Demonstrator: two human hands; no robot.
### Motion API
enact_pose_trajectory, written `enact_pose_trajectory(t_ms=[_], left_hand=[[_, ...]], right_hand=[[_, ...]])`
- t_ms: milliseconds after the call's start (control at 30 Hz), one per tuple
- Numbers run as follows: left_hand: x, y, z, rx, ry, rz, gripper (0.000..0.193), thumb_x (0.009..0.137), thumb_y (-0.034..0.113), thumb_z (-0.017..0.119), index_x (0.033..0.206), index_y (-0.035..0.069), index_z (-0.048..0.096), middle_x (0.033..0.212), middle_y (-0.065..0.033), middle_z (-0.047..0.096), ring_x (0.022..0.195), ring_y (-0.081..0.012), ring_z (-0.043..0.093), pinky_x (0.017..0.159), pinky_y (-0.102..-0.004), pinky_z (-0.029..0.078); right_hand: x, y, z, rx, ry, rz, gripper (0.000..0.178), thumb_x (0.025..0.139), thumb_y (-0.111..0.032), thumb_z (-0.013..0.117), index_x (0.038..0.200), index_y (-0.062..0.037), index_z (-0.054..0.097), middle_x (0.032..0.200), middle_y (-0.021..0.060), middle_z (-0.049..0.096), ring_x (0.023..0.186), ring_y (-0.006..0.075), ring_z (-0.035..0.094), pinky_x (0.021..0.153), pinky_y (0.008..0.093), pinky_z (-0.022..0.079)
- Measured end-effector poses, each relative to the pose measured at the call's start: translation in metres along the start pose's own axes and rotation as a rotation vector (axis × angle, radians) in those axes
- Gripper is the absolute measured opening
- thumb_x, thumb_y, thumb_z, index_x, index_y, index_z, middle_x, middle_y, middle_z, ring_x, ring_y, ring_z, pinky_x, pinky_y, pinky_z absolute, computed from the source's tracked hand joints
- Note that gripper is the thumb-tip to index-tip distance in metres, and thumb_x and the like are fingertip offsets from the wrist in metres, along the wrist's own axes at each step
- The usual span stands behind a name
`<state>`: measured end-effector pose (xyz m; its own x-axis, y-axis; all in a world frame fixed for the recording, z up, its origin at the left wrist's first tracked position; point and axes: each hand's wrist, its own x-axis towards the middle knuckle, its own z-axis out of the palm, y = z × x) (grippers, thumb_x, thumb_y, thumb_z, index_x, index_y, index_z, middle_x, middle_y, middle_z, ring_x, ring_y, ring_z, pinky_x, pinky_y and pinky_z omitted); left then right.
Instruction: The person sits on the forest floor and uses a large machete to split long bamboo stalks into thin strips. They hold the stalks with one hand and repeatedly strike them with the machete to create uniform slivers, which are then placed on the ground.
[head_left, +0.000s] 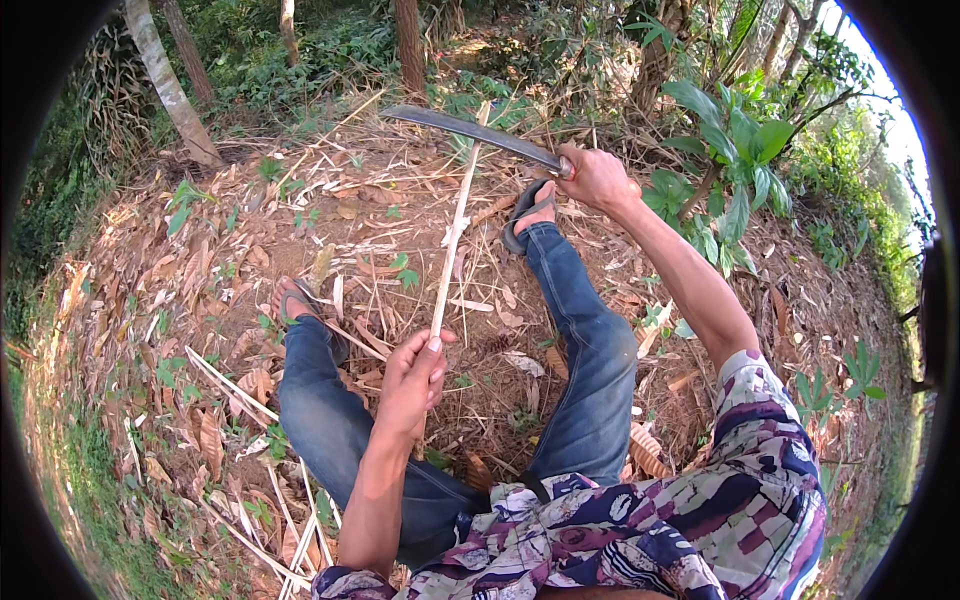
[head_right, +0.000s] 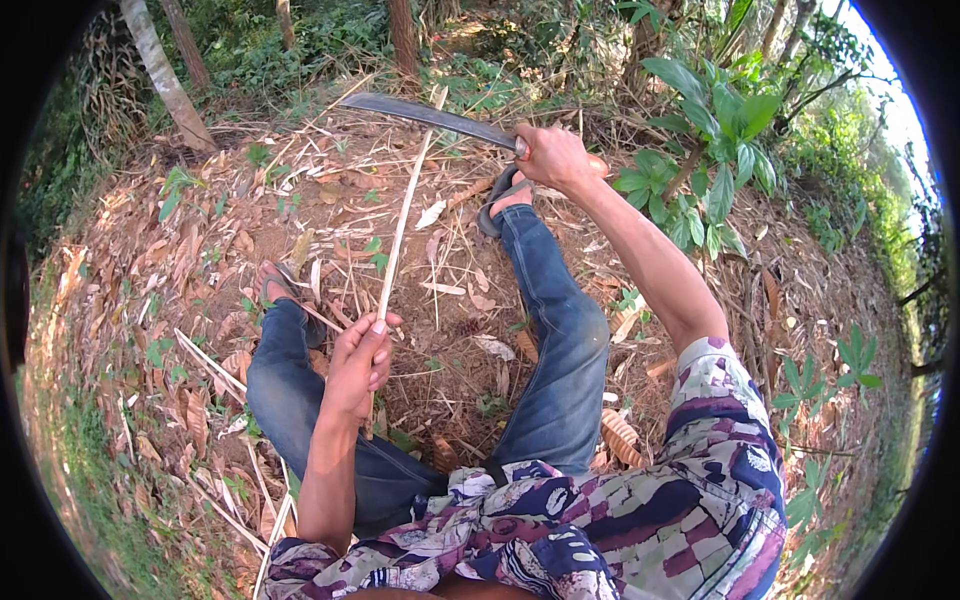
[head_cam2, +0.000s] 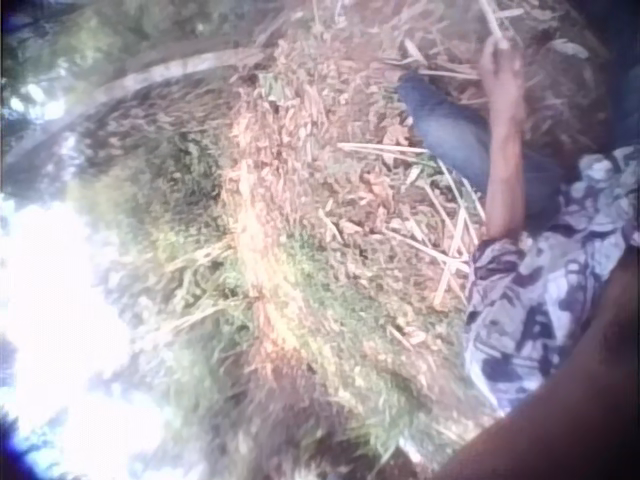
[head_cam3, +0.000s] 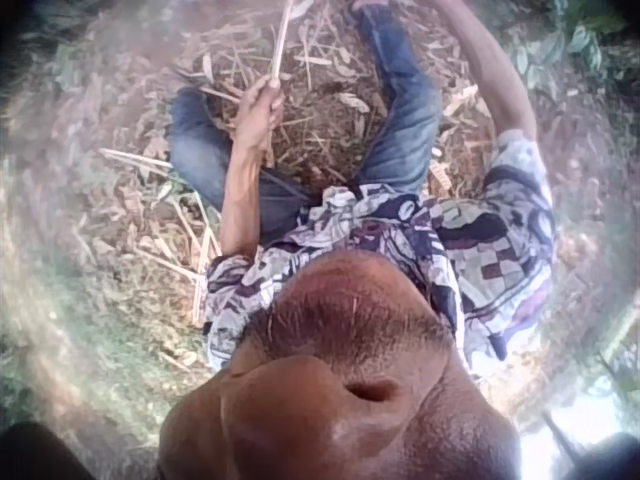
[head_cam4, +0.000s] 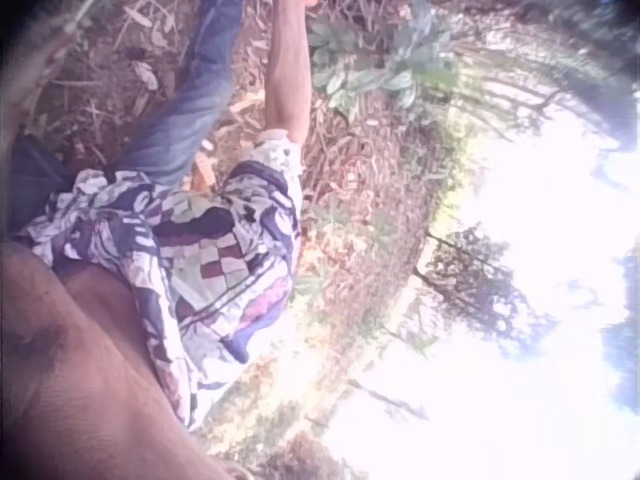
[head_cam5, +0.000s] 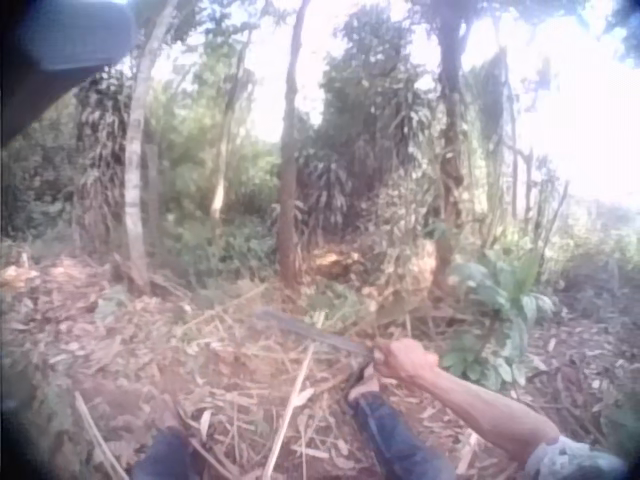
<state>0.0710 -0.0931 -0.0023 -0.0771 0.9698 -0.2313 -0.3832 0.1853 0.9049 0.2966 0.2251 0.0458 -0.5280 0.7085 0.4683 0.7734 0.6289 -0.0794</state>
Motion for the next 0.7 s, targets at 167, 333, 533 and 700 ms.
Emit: enact_pose_trajectory(t_ms=[167, 333, 533, 700], left_hand=[[-0.002, -0.005, -0.005, 0.002, -0.01, -0.028, 0.02, 0.097, 0.018, 0.045, 0.109, 0.003, 0.053, 0.061, 0.0064, 0.038, 0.042, 0.0004, 0.029, 0.036, -0.0161, 0.023], [0.007, -0.008, -0.006, 0.212, 0.15, 0.151, 0.019, 0.098, 0.016, 0.042, 0.11, 0.004, 0.051, 0.063, 0.0035, 0.043, 0.041, -0.0016, 0.031, 0.035, -0.0172, 0.026], [0.014, -0.029, -0.013, 0.697, 0.364, 0.29, 0.027, 0.092, 0.007, 0.045, 0.118, 0.003, 0.05, 0.066, -0.0075, 0.052, 0.057, -0.0167, 0.051, 0.055, -0.0344, 0.04], [0.012, -0.021, -0.001, 0.929, 0.448, 0.504, 0.024, 0.093, 0.008, 0.045, 0.113, 0.004, 0.056, 0.068, -0.0197, 0.055, 0.059, -0.0347, 0.055, 0.057, -0.0415, 0.042]], right_hand=[[0.024, 0.02, -0.002, 0.001, -0.094, 0.269, 0.024, 0.075, -0.023, 0.057, 0.093, -0.0078, 0.062, 0.075, 0.021, 0.064, 0.074, 0.0386, 0.064, 0.068, 0.0481, 0.051], [0.015, 0.023, -0.019, 0.11, 0.177, 0.286, 0.024, 0.074, -0.022, 0.06, 0.09, -0.0044, 0.059, 0.074, 0.0215, 0.064, 0.073, 0.04, 0.063, 0.067, 0.0486, 0.05], [-0.055, -0.061, -0.018, 0.032, -0.049, -0.214, 0.019, 0.072, -0.011, 0.061, 0.088, -0.0061, 0.052, 0.066, 0.0122, 0.058, 0.06, 0.0296, 0.063, 0.052, 0.0419, 0.05], [-0.088, -0.097, -0.017, 0.041, -0.099, -0.481, 0.027, 0.068, -0.01, 0.063, 0.09, -0.0065, 0.048, 0.076, 0.0102, 0.059, 0.068, 0.0258, 0.064, 0.054, 0.0393, 0.051]])
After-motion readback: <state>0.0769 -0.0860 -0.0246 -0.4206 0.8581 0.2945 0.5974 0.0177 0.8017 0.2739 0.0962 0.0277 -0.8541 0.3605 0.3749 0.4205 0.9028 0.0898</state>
